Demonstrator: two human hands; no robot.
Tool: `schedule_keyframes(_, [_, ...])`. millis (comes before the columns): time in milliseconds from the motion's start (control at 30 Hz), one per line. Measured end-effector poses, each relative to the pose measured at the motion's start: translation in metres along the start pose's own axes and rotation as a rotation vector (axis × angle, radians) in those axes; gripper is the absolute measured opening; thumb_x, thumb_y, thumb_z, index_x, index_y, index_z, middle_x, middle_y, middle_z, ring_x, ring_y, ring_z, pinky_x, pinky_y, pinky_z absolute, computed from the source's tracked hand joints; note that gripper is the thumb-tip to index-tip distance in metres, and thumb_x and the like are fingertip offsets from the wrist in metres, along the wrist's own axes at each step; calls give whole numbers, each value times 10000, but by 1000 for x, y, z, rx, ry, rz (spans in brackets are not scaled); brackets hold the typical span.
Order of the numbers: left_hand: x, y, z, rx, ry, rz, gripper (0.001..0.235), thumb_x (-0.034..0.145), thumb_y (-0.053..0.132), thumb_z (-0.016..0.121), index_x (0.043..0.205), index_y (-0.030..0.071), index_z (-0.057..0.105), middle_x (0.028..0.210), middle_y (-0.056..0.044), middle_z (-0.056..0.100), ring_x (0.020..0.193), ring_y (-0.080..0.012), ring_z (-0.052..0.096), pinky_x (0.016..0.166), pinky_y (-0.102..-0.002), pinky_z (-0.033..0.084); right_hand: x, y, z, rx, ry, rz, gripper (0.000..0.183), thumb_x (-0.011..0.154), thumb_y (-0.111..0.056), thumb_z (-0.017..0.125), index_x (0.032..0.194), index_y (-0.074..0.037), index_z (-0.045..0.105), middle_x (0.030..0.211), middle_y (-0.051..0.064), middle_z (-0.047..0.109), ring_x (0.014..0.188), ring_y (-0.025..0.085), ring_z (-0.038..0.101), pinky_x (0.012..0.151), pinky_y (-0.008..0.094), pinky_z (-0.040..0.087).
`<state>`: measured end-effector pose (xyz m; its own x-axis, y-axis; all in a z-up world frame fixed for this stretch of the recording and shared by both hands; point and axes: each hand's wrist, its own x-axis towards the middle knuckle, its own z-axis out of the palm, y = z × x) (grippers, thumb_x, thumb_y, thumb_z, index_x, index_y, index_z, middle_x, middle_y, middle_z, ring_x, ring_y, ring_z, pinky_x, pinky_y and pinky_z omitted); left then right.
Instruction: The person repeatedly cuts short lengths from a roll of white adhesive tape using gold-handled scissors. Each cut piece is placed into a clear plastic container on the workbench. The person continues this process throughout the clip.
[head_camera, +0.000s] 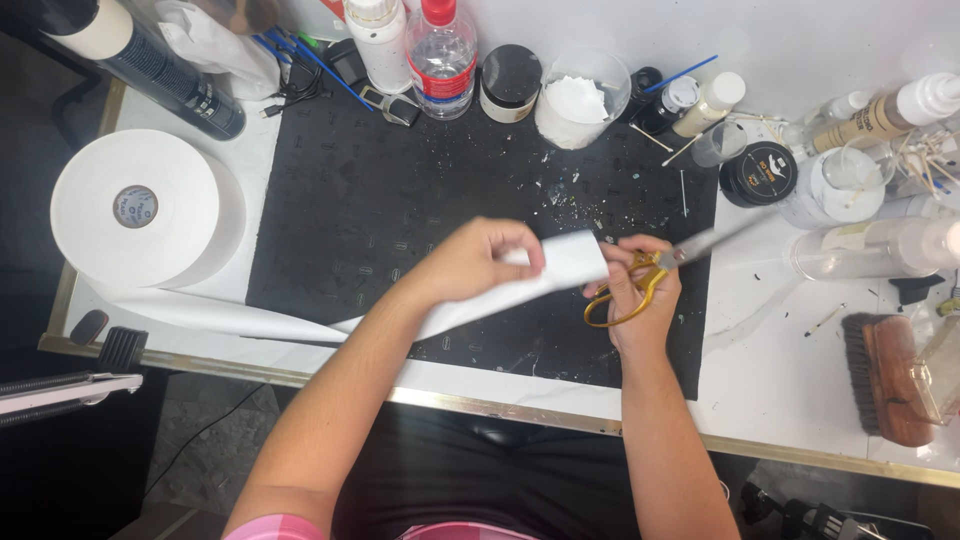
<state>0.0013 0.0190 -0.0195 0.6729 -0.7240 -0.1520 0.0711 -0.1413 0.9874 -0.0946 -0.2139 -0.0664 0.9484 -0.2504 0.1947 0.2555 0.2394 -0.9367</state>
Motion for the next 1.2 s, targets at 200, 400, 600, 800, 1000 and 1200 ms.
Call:
schedule_keyframes(200, [20, 17, -21, 191, 115, 222, 247, 876, -10, 713, 1090, 98, 773, 1078, -11, 726, 1002, -85, 690, 877, -252, 530, -11, -38, 3, -285, -159, 254, 412, 1017, -316, 602, 1285, -68, 410, 827, 138, 674, 632, 147, 617, 547, 238, 500])
schedule_keyframes(400, [12, 16, -24, 51, 73, 159, 533, 792, -59, 713, 1273, 170, 728, 1156, -1, 665, 898, -94, 557, 796, -230, 469, -28, -99, -1, -715, -488, 608, 441, 924, -430, 608, 1216, -111, 525, 782, 1, 588, 657, 100, 555, 579, 248, 489])
schedule_keyframes(600, [11, 9, -28, 25, 72, 117, 537, 803, -58, 685, 1274, 195, 743, 1235, -24, 691, 942, -108, 608, 777, -256, 487, -16, -106, 20, -681, -495, 801, 451, 897, -461, 626, 1184, -114, 590, 739, -18, 573, 618, 98, 543, 537, 271, 513])
schedule_keyframes(800, [10, 5, -27, 11, 33, 296, 658, 778, -112, 621, 1356, 191, 702, 1380, -64, 678, 1181, -97, 651, 1001, -240, 504, -9, -97, 46, -810, -407, 782, 516, 814, -533, 685, 1122, -121, 646, 686, -23, 582, 569, 81, 526, 502, 263, 464])
schedule_keyframes(1000, [8, 13, -27, -13, -1, 161, 775, 679, -106, 673, 1390, 200, 650, 1397, -16, 671, 668, -33, 388, 637, -191, 436, -6, -88, 48, -839, -431, 699, 497, 808, -509, 732, 1099, -109, 681, 683, 9, 522, 611, 122, 480, 560, 275, 409])
schedule_keyframes(1200, [7, 17, -29, -44, -42, 203, 761, 713, -105, 688, 1414, 188, 648, 1425, -13, 646, 662, -17, 364, 605, -184, 408, -1, -86, 39, -774, -509, 624, 417, 853, -433, 743, 1086, -97, 662, 740, -25, 578, 682, 82, 523, 629, 242, 452])
